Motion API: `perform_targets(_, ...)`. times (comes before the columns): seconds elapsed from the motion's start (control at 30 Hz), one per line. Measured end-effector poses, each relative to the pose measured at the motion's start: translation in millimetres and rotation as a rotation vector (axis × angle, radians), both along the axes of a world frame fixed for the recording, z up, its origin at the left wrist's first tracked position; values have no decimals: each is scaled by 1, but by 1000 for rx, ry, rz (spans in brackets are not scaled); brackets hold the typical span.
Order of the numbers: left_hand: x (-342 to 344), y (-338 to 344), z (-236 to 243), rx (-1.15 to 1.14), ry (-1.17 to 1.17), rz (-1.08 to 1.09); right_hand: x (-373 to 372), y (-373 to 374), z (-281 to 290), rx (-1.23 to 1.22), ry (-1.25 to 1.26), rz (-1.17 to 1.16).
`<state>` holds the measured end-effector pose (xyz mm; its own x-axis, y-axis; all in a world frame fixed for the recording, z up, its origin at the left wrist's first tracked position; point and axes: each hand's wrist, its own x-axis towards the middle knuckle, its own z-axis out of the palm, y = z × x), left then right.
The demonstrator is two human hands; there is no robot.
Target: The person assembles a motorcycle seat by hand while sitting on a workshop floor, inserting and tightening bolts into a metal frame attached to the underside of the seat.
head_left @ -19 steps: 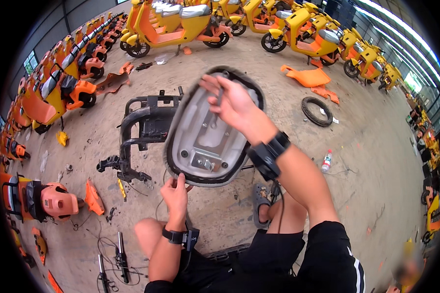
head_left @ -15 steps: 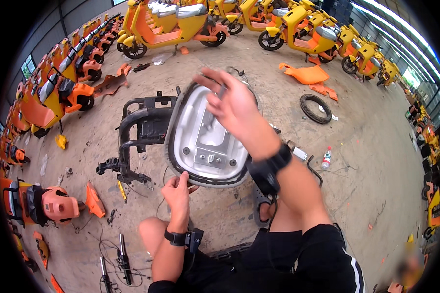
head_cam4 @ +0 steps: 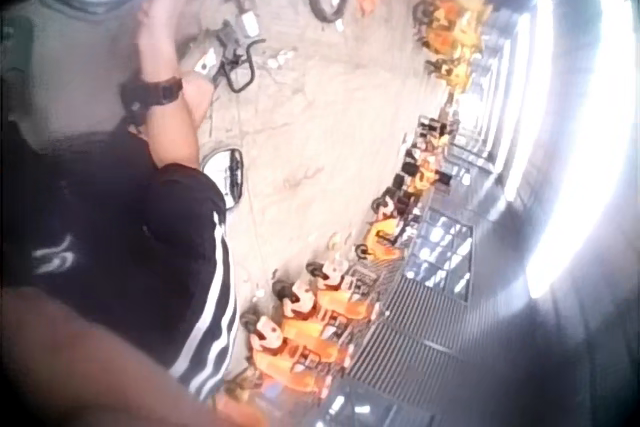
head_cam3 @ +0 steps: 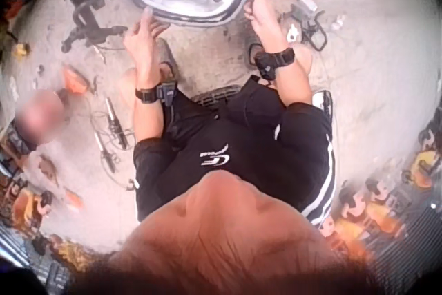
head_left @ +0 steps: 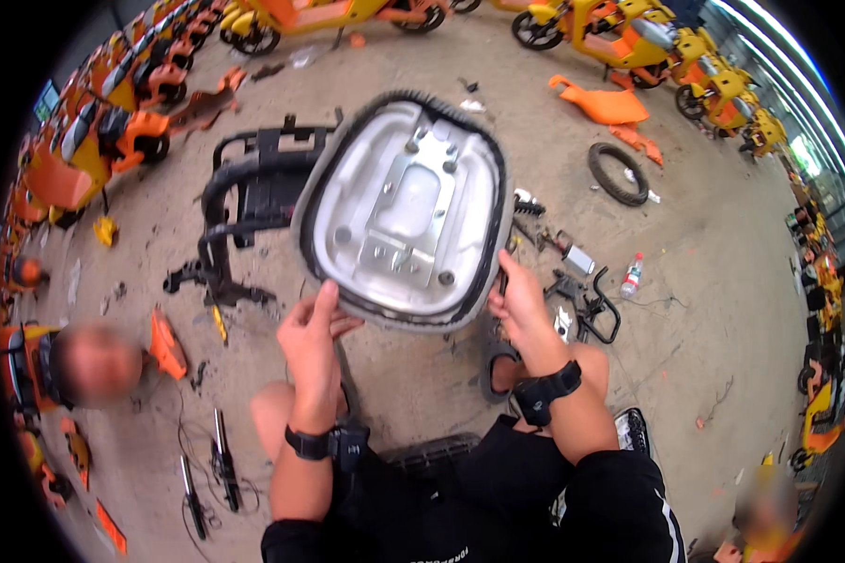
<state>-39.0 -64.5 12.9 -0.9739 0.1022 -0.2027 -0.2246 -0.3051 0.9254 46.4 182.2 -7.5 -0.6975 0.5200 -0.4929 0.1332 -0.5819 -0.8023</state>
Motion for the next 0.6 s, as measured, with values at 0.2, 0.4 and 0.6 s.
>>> perform_targets(0.2,17,-2,-7,-9,60,-63,3,5,3,43,151,51)
perform_targets(0.4,16,2,-10,-11,189,-161,-2,-3,23,10,180,18)
perform_targets(0.6,-9,6,12,-30,247,-54,-3,-15,16,-161,326,135)
